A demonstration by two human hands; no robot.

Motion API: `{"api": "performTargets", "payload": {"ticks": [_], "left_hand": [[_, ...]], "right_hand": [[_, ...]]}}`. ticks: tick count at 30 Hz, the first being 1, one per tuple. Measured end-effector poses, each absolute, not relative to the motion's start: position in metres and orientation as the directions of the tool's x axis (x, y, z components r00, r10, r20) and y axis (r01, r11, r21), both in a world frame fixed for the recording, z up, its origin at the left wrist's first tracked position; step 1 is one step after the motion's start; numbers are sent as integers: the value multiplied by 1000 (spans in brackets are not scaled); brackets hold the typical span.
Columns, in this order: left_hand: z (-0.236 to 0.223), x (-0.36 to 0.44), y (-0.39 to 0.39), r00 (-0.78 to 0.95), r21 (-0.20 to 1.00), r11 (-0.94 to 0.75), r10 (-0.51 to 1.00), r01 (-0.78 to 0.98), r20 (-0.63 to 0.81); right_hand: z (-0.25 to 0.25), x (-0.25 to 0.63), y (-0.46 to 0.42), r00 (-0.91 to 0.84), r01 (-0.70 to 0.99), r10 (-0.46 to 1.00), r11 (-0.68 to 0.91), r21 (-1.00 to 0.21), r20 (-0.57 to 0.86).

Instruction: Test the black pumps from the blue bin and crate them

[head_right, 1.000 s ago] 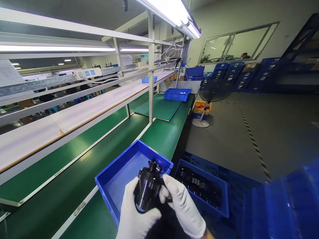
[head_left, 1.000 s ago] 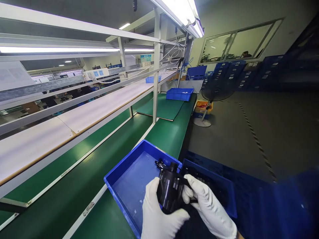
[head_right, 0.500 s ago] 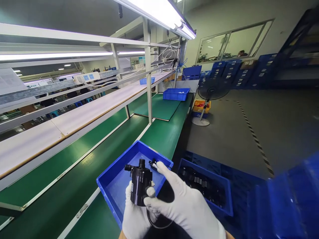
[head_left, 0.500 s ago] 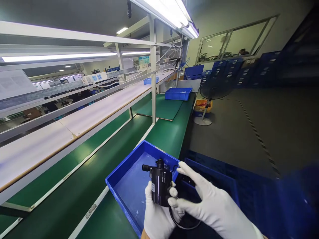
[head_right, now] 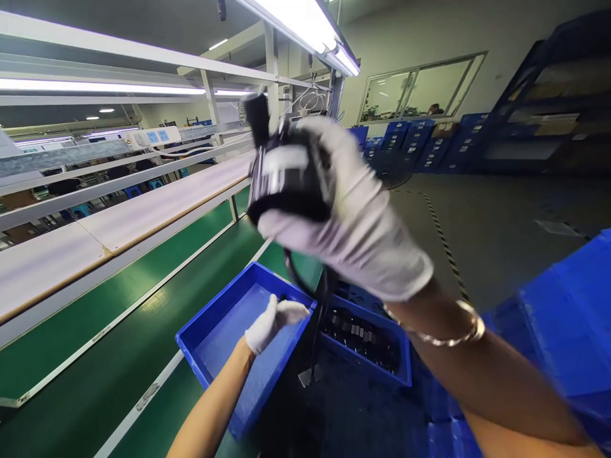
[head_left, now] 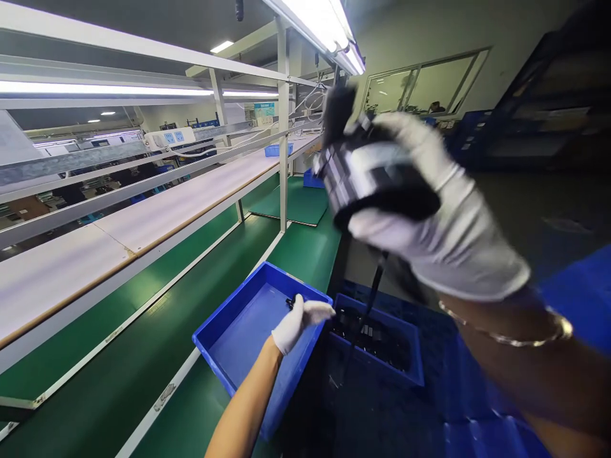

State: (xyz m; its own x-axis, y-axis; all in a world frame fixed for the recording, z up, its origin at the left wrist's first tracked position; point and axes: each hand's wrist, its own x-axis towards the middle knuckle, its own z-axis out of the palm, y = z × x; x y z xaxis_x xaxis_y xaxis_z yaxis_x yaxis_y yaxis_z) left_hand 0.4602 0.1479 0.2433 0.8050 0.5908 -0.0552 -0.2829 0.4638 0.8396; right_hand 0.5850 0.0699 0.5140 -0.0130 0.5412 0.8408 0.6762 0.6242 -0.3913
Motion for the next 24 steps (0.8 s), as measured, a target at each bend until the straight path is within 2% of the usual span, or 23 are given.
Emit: {"api": "performTargets", "payload": {"ticks": [3, 5, 7, 11, 14, 16, 18, 21, 24], "left_hand": [[201, 445, 144, 872, 884, 460, 465, -89, -154], [183, 410, 144, 868, 905, 425, 442, 22, -228], [174, 356, 154, 812, 924, 370, 508, 94, -285], [167, 222, 209, 507, 956, 209, 813, 206, -287], [153, 137, 261, 164, 918, 109, 969, 382, -183], [135, 100, 291, -15, 864, 98, 994, 493, -105], [112, 79, 309, -114, 816, 124, 991, 565, -72], [76, 71, 310, -180, 778, 191, 978, 599, -102], [50, 78, 283, -245, 793, 267, 957, 547, -154]], "right_hand": [[544, 594, 105, 7, 636, 445, 689, -347, 895], [540, 604, 133, 48, 656, 510, 632, -412, 859], [516, 613, 169, 53, 633, 625, 582, -511, 779], [418, 595, 260, -33, 617, 831, 454, -643, 555], [327, 533, 329, -132, 687, 928, 340, -643, 349], [269, 474, 368, -215, 728, 949, 314, -610, 231], [218, 412, 400, -301, 755, 944, 323, -571, 136], [154, 329, 431, -404, 788, 915, 360, -499, 22], [108, 268, 446, -491, 793, 870, 426, -435, -44]]}}
